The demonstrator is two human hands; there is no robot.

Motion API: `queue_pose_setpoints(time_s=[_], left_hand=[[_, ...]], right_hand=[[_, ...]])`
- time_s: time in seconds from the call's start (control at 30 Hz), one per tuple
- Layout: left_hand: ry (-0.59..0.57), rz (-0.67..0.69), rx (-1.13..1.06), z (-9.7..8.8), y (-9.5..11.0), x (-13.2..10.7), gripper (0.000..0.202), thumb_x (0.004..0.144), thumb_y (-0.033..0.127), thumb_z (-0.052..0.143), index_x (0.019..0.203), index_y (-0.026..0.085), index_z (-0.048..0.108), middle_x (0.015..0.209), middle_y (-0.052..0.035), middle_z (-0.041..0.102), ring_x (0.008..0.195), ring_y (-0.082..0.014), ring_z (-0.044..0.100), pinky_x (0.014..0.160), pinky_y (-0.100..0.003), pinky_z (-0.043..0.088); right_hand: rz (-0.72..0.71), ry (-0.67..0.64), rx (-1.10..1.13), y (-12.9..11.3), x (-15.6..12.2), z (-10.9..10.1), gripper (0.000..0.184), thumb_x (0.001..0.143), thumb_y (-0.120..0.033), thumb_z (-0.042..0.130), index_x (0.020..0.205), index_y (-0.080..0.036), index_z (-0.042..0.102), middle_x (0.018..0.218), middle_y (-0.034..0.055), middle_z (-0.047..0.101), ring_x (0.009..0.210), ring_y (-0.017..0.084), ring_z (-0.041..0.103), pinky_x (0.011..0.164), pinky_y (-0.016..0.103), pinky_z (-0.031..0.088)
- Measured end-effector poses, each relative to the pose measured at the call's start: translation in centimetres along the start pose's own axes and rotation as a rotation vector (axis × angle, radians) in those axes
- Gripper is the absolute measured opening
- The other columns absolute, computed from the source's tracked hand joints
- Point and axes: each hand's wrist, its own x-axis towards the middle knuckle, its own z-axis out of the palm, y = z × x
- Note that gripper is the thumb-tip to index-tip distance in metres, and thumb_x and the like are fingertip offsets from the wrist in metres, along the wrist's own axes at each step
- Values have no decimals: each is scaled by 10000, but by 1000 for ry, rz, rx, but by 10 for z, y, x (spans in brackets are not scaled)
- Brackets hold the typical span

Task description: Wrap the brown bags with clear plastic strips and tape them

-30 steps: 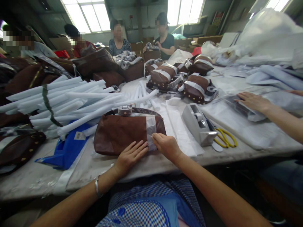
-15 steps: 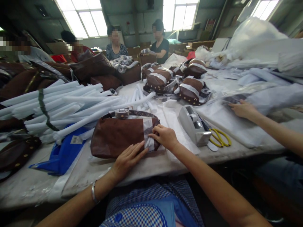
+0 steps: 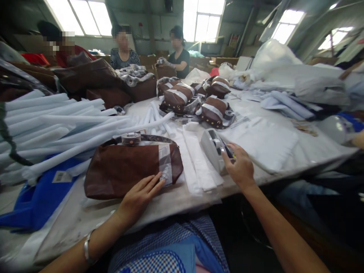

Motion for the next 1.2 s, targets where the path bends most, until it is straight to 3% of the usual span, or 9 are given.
queue_pose_setpoints(time_s=[0.07,0.17,0.37,0.6,0.7,0.83,0.97,1.07,1.2], left_hand=[[1,-5,-16,1,-1,-1,529,940,51,447,1435,228,511,1513,-24,501,1240,-196,571,1037,-333,521],[14,5,-28,3,-3,-1,556,933,25,407,1442,227,503,1528,-12,483,1236,-188,569,1026,-328,528],[31,8,-23,3,-4,0,570,931,2,365,1438,222,508,1527,-4,483,1213,-179,580,1010,-325,541],[42,0,-34,1,-2,1,563,928,0,378,1428,217,521,1511,1,502,1208,-183,583,1002,-327,543],[42,-1,-30,3,-2,0,570,926,5,379,1436,223,513,1513,0,499,1215,-186,582,996,-335,549],[23,-12,-33,5,-3,-2,594,923,8,383,1462,237,480,1542,1,461,1232,-189,576,1013,-342,542],[20,-8,-31,5,-2,-2,596,922,5,368,1458,235,485,1545,8,455,1236,-189,574,1027,-337,534],[7,-6,-32,4,-2,-2,597,920,5,359,1460,229,482,1546,3,454,1238,-189,574,1030,-344,535],[0,-8,-57,4,-2,-2,591,921,12,354,1461,218,477,1546,-12,456,1224,-194,580,1016,-354,545]], right_hand=[[206,-60,42,24,5,-8,454,878,-540,569,1111,-180,719,1374,141,599,1328,317,508,1164,456,340],[432,-159,153,39,8,-4,443,835,-591,604,924,-192,776,1372,122,606,1330,337,506,1146,454,363],[705,-184,618,20,16,6,450,546,-564,857,780,-185,794,1434,106,567,1251,369,570,1038,443,474],[639,131,831,-22,9,-29,320,551,-424,924,753,-218,784,1404,56,596,1293,266,550,1090,334,451],[714,133,863,-28,-15,-41,336,569,-427,925,787,-212,787,1257,59,686,1135,230,649,1028,320,517],[863,71,941,-22,-50,-40,368,609,-470,905,813,-190,779,915,61,755,876,198,716,833,309,622],[954,55,961,-7,-63,-26,397,539,-444,940,781,-180,768,800,34,741,669,129,683,671,230,625],[915,56,868,8,-60,-15,436,516,-459,939,795,-167,774,725,23,719,541,102,618,592,230,610],[741,27,539,27,-64,-18,449,624,-534,857,875,-168,791,755,76,745,587,215,671,690,419,633]])
